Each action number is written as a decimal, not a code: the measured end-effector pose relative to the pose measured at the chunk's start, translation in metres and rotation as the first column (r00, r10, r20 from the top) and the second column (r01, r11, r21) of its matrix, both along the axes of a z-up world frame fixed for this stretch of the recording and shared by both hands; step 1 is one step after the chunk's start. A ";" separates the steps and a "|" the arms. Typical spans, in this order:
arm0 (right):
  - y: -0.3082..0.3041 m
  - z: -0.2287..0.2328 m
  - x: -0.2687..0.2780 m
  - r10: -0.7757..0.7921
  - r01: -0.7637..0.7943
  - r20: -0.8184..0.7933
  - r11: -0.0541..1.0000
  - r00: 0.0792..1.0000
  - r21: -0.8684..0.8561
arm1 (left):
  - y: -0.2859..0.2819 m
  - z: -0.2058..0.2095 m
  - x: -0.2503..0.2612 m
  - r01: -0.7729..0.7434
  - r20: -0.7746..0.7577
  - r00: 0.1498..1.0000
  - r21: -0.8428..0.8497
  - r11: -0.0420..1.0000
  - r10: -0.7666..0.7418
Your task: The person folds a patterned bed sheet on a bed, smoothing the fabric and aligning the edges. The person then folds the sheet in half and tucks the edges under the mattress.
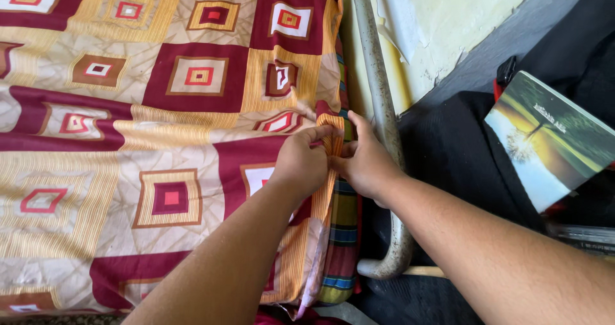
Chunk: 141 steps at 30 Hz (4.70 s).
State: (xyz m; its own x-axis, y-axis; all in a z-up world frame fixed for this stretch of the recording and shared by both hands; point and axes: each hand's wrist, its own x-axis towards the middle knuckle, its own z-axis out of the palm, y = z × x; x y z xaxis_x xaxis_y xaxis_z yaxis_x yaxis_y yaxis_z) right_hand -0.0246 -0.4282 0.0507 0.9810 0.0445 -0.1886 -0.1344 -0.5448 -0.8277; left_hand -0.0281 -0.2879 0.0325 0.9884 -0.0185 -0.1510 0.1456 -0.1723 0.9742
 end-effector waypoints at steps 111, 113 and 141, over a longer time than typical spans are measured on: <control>-0.056 -0.020 -0.112 0.778 -0.413 -0.259 0.001 0.572 -0.911 | -0.062 -0.146 -0.265 0.824 -0.570 0.560 0.454 0.338 -0.601; -0.059 -0.021 -0.113 0.763 -0.423 -0.273 0.001 0.586 -0.906 | -0.073 -0.151 -0.259 0.827 -0.535 0.551 0.455 0.331 -0.640; -0.068 -0.043 -0.105 0.839 -0.466 -0.315 -0.085 0.443 -0.881 | -0.072 -0.082 -0.087 0.179 -0.330 0.940 0.253 0.951 -0.089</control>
